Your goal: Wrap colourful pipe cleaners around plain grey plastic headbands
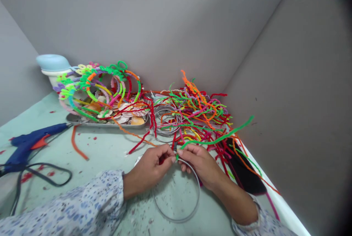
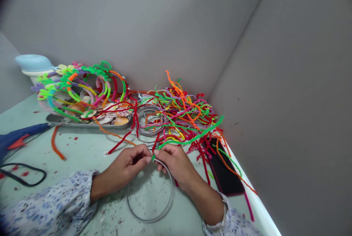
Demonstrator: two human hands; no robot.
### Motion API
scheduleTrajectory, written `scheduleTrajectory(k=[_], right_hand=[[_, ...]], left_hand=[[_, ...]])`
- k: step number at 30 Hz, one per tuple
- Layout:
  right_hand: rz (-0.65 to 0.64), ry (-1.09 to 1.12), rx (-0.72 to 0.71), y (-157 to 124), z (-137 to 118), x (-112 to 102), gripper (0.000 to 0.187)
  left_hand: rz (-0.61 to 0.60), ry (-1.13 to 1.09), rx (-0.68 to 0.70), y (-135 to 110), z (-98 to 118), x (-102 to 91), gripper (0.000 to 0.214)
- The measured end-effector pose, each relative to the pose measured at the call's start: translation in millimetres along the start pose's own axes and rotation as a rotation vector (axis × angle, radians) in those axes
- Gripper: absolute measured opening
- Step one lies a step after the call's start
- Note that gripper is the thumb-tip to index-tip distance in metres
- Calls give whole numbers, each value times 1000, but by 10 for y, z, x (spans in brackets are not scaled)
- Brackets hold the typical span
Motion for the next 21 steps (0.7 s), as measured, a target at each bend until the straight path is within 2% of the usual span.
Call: scheduleTrajectory(k=[6,11,21], right_hand=[[116,-50,-36,-21,-48,-41,27],[145,-65,-101,-35,-63,-55,28],[186,-231,-245,-74,-127,-86,30]], left_hand=[[25,22,-6,13,31,-13,15],[31,40,-13,14,44,-13,15],[42,18,-34,20,29,-15,14]])
Point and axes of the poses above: each hand's wrist, its own y-axis towards the middle knuckle, its own x-axis out of the palm, z = x × y, the point moved 8 cm from there along y, towards the middle knuckle, and after that the axes turned 9 degrees about z, right-handed, at the moved point
